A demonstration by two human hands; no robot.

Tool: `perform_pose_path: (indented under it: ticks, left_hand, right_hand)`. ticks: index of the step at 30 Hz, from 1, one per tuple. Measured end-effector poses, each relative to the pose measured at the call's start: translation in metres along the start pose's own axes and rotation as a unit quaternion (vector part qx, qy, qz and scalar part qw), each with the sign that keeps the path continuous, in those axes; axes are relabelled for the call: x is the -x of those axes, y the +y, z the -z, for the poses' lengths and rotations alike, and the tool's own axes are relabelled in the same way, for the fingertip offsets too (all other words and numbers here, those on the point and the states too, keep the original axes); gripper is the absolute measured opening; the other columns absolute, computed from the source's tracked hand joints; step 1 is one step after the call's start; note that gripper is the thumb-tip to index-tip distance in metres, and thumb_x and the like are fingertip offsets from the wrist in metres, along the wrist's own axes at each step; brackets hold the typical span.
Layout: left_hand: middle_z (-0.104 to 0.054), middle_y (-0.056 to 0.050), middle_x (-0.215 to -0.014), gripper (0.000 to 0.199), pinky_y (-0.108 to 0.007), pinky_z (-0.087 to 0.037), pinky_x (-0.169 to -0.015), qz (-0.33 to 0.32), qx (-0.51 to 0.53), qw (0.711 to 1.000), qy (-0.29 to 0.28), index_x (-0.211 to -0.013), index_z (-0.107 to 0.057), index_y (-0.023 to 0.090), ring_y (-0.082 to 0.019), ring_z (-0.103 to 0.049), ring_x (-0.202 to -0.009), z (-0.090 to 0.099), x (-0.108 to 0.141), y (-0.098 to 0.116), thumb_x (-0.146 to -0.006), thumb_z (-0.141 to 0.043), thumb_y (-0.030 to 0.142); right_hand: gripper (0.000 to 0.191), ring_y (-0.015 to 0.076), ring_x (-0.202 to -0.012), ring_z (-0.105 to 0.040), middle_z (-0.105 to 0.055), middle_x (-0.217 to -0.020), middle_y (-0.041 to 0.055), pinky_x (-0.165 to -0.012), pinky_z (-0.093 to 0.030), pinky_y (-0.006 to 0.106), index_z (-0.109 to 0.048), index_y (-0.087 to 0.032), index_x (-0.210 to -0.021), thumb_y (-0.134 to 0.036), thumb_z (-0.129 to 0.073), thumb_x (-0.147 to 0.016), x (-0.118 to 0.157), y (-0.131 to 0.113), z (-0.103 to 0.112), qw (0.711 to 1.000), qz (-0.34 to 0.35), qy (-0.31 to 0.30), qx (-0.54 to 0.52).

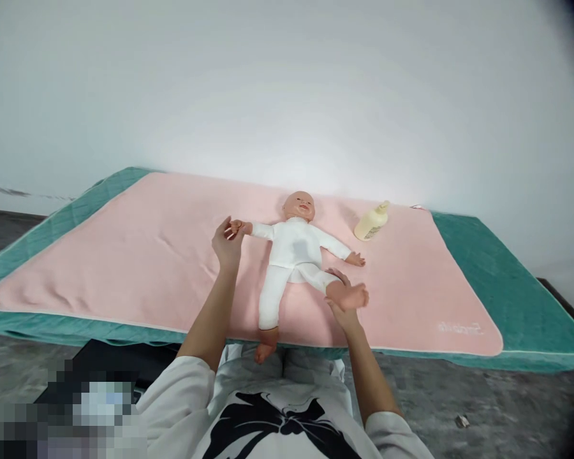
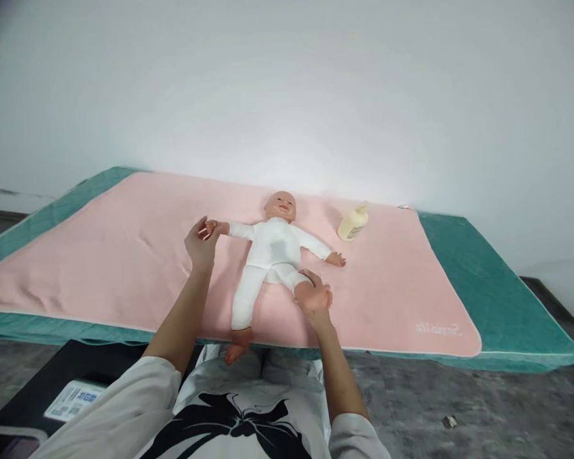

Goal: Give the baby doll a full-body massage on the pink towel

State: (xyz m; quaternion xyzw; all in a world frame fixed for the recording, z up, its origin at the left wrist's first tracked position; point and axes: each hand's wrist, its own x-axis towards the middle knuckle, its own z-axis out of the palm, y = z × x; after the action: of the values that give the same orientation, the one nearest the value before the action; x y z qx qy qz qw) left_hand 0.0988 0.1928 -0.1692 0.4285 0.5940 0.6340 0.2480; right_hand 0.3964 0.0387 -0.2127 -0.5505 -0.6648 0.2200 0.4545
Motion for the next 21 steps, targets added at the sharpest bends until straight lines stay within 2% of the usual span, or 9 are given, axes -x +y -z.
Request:
perform_pose_path:
  ticks: [3, 5, 8, 10, 15, 18, 21]
  left_hand:
    - [-0.068, -0.009, -0.114, 0.045, -0.032, -0.058, -0.085, -0.101, -0.002, 0.994, -0.037, -0.12, -0.063, 0.018, -0.019, -0.067, -0.101, -0.019, 0.022, 0.022, -0.077, -0.072, 0.026]
    - [-0.07, -0.007, -0.109, 0.034, -0.034, -0.057, -0.088, -0.182, -0.028, 0.979, -0.081, -0.113, -0.066, 0.02, -0.019, -0.067, -0.1, -0.031, 0.039, 0.031, -0.08, -0.071, 0.028]
    - [-0.073, -0.005, -0.102, 0.017, -0.035, -0.055, -0.091, -0.308, -0.08, 0.936, -0.149, -0.103, -0.069, 0.022, -0.018, -0.068, -0.098, -0.046, 0.063, 0.032, -0.087, -0.065, 0.027]
    - [-0.073, -0.005, -0.103, 0.014, -0.035, -0.055, -0.091, -0.366, -0.101, 0.908, -0.176, -0.101, -0.07, 0.022, -0.018, -0.068, -0.099, -0.053, 0.074, 0.027, -0.091, -0.061, 0.027]
    - [-0.073, -0.005, -0.104, 0.018, -0.036, -0.057, -0.09, -0.42, -0.13, 0.874, -0.207, -0.104, -0.07, 0.022, -0.019, -0.068, -0.103, -0.052, 0.089, 0.012, -0.094, -0.055, 0.026]
    - [-0.073, -0.005, -0.106, 0.021, -0.034, -0.057, -0.09, -0.435, -0.141, 0.854, -0.25, -0.105, -0.069, 0.023, -0.018, -0.067, -0.104, -0.046, 0.092, 0.005, -0.096, -0.051, 0.022]
    - [-0.073, -0.005, -0.107, 0.023, -0.035, -0.057, -0.093, -0.426, -0.154, 0.848, -0.276, -0.104, -0.07, 0.024, -0.018, -0.067, -0.107, -0.042, 0.094, 0.002, -0.096, -0.049, 0.021]
  right_hand:
    - [0.066, 0.0332, -0.136, -0.045, -0.05, -0.144, 0.0167, -0.111, -0.039, 0.051, -0.04, -0.018, -0.144, -0.054, -0.052, -0.09, -0.027, -0.021, 0.004, 0.999, 0.008, 0.005, -0.036]
    - [0.061, 0.0307, -0.13, -0.051, -0.055, -0.139, 0.0158, -0.108, -0.042, 0.048, -0.041, -0.018, -0.143, -0.053, -0.045, -0.094, -0.045, -0.034, 0.006, 0.998, -0.009, -0.026, -0.051]
    - [0.06, 0.0285, -0.127, -0.054, -0.055, -0.14, 0.013, -0.108, -0.041, 0.045, -0.042, -0.019, -0.144, -0.054, -0.041, -0.096, -0.072, -0.045, 0.007, 0.994, -0.027, -0.086, -0.056]
    - [0.062, 0.0283, -0.131, -0.05, -0.054, -0.143, 0.0116, -0.111, -0.036, 0.045, -0.043, -0.02, -0.144, -0.057, -0.04, -0.095, -0.087, -0.046, 0.007, 0.99, -0.043, -0.121, -0.053]
    - [0.065, 0.0303, -0.132, -0.049, -0.061, -0.134, 0.0101, -0.11, -0.036, 0.047, -0.051, -0.022, -0.14, -0.064, -0.038, -0.093, -0.113, -0.032, 0.002, 0.979, -0.089, -0.18, -0.04]
    - [0.066, 0.0298, -0.119, -0.057, -0.066, -0.122, 0.0112, -0.105, -0.041, 0.047, -0.053, -0.02, -0.138, -0.065, -0.04, -0.092, -0.119, -0.024, -0.002, 0.986, -0.063, -0.155, -0.008]
    - [0.067, 0.0264, -0.104, -0.062, -0.065, -0.109, 0.0122, -0.102, -0.043, 0.044, -0.055, -0.017, -0.138, -0.065, -0.042, -0.092, -0.123, -0.018, -0.008, 0.992, -0.032, -0.119, 0.028]
